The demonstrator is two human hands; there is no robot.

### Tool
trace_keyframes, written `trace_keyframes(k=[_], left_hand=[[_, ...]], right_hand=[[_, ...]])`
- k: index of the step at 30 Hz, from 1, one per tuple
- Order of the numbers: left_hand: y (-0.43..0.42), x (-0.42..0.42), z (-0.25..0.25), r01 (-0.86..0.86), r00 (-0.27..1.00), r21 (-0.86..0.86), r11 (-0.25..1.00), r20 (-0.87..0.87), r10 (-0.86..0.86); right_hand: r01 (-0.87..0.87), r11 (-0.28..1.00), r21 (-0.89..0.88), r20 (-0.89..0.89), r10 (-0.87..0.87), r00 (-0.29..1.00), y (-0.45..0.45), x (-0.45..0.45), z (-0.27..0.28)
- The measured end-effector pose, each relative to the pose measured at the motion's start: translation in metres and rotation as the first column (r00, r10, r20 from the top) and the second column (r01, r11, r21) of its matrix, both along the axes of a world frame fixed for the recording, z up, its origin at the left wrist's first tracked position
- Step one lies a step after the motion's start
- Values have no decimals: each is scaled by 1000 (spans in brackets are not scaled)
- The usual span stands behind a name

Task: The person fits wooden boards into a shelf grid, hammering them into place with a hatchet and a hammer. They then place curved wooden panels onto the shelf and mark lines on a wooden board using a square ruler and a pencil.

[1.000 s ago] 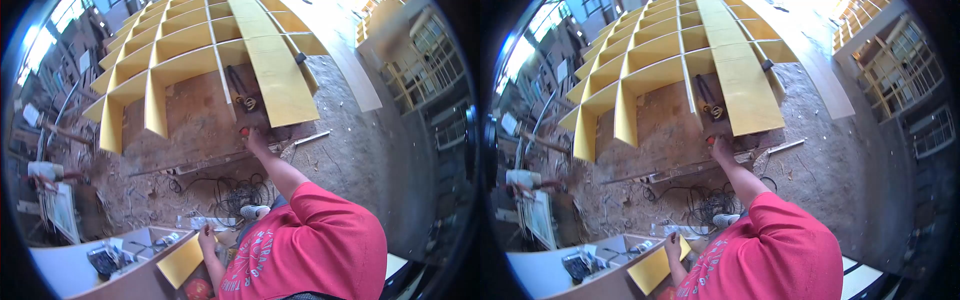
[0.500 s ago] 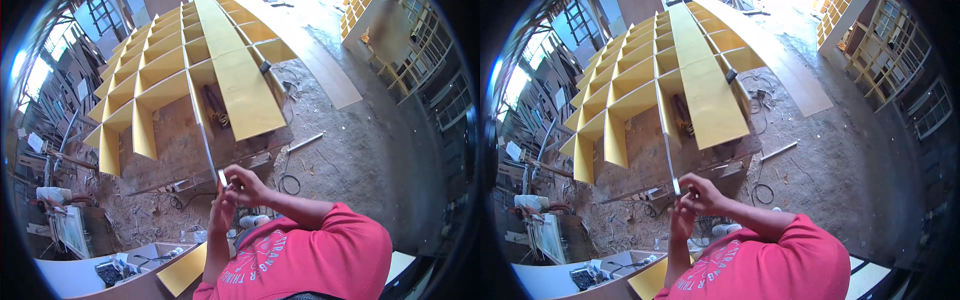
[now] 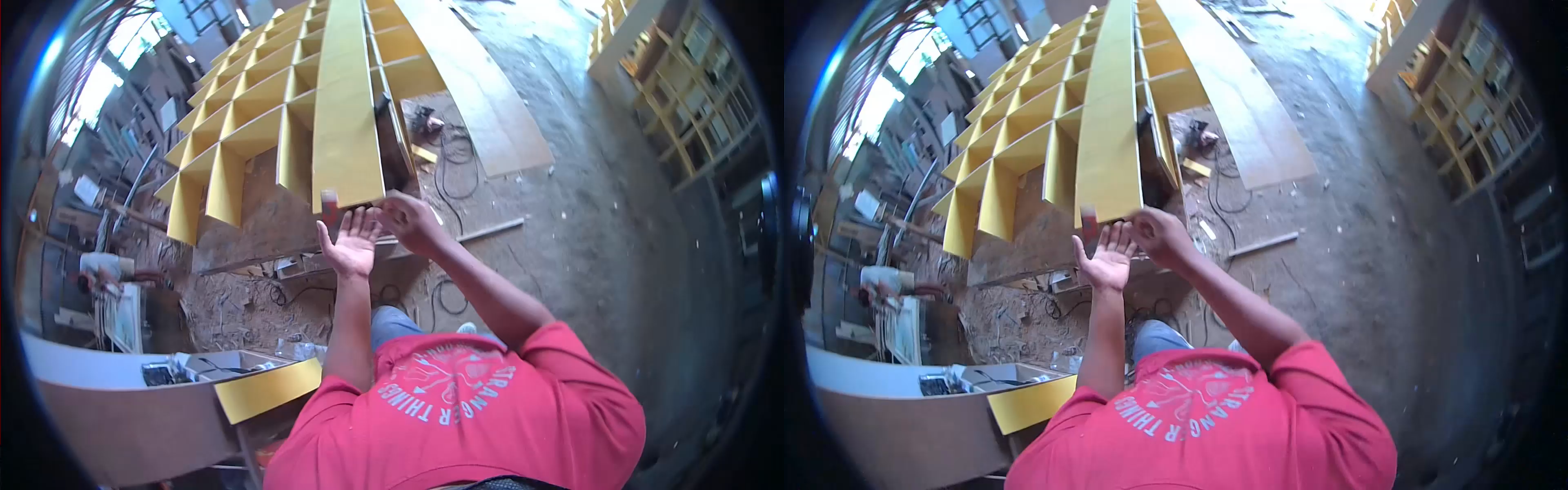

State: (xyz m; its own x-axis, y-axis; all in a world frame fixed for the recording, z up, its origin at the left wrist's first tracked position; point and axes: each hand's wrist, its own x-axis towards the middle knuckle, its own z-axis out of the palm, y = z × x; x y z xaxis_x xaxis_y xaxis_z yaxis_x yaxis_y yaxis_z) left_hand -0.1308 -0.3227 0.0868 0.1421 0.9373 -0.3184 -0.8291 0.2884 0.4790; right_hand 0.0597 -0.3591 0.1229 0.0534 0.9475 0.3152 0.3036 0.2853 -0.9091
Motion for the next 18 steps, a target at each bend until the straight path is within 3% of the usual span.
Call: trace_keyframes(k=[1, 3, 5, 7, 9, 10, 11, 12, 13, 16, 18], left_hand=[[25, 3, -22, -237, 965, -165, 957, -156, 212], [67, -17, -85, -209, 866, -57, 976, -475, 158], [95, -41, -141, -192, 851, -135, 972, -517, 96], [112, -50, -163, -150, 786, -64, 987, -613, 80], [119, -51, -182, -92, 806, -99, 991, -591, 16], [120, -60, -191, -86, 815, -111, 990, -579, 6], [121, -67, -209, -201, 591, -15, 979, -800, 109], [119, -62, -239, -283, 300, 100, 954, -935, 187], [136, -46, -254, -321, -13, 215, 922, -975, 223], [127, 14, -204, -504, -319, 174, 846, -948, 5], [111, 27, -220, -476, -339, -19, 880, -919, -203]], right_hand=[[0, 1000, 5, 34, 0, 999, -4, 20, -1], [-30, 999, -41, 96, 34, 995, -34, 47, -16], [1, 966, -260, 100, 26, 995, -50, 86, -33], [111, 962, -251, 114, -84, 990, -62, 120, -61], [99, 945, -312, 102, -71, 992, -76, 155, -86], [113, 930, -351, 185, -50, 981, -86, 174, -115], [122, 924, -363, 264, -23, 964, -87, 192, -149], [141, 854, -501, 298, 17, 954, -93, 209, -174], [114, 872, -476, 273, 23, 962, -100, 220, -168], [88, 770, -632, 237, 84, 968, -126, 250, -177], [8, 713, -701, 183, 169, 968, -145, 275, -181]])
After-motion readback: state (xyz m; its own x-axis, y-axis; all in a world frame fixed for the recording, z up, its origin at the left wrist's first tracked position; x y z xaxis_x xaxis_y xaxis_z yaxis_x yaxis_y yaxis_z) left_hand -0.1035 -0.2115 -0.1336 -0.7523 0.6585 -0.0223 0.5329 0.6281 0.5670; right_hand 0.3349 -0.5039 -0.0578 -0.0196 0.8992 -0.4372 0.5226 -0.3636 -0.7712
